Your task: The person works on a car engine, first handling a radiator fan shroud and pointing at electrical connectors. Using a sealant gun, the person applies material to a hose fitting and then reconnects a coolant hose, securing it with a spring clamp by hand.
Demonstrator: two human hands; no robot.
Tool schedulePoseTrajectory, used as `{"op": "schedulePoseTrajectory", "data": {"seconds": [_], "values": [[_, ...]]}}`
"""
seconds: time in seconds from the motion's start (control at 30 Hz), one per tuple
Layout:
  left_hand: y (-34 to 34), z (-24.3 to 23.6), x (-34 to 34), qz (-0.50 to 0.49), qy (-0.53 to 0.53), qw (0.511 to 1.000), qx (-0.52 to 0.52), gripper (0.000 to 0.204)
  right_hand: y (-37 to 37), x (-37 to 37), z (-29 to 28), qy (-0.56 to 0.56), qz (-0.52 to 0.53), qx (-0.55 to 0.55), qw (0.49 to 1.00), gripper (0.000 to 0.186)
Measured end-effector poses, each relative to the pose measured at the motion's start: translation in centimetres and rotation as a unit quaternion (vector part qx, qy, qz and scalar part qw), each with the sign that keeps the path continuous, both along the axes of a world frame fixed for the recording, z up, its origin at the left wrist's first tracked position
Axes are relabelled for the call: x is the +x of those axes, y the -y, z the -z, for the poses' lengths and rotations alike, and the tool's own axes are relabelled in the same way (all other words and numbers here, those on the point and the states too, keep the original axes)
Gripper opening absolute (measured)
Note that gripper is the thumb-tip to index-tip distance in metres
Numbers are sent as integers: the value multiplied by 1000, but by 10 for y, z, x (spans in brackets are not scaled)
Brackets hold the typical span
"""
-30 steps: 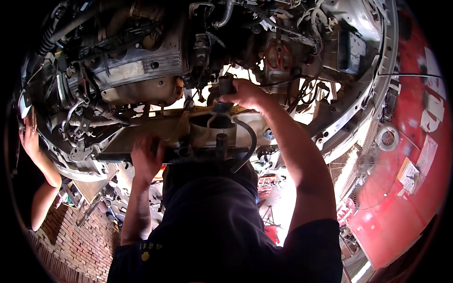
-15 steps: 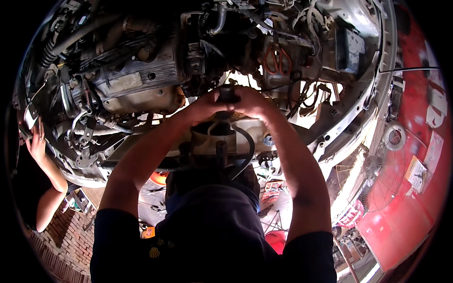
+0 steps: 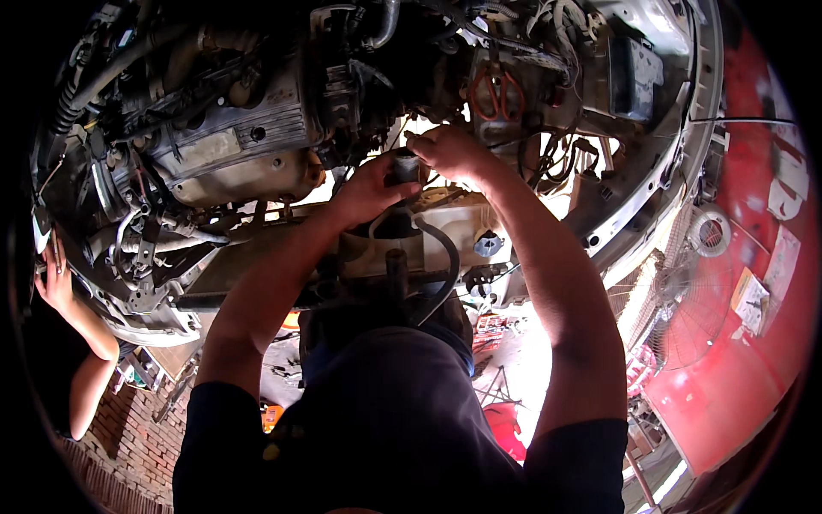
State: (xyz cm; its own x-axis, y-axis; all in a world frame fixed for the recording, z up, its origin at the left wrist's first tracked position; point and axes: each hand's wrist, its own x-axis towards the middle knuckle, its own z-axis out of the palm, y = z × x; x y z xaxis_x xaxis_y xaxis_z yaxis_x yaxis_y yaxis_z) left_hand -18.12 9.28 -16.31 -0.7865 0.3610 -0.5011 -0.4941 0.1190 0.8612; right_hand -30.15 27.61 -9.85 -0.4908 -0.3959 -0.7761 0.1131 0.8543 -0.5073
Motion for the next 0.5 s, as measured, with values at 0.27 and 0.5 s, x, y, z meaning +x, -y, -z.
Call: {"op": "schedulePoseTrajectory", "data": {"seconds": [0.27,0.5], "values": [[4,1,2,-12,-32,998,46,62,-7,39,19,110,350,-168,915,41],[0,3,5,-50,-44,998,16,48,-6,40,-11,-40,304,-183,934,37]]}}
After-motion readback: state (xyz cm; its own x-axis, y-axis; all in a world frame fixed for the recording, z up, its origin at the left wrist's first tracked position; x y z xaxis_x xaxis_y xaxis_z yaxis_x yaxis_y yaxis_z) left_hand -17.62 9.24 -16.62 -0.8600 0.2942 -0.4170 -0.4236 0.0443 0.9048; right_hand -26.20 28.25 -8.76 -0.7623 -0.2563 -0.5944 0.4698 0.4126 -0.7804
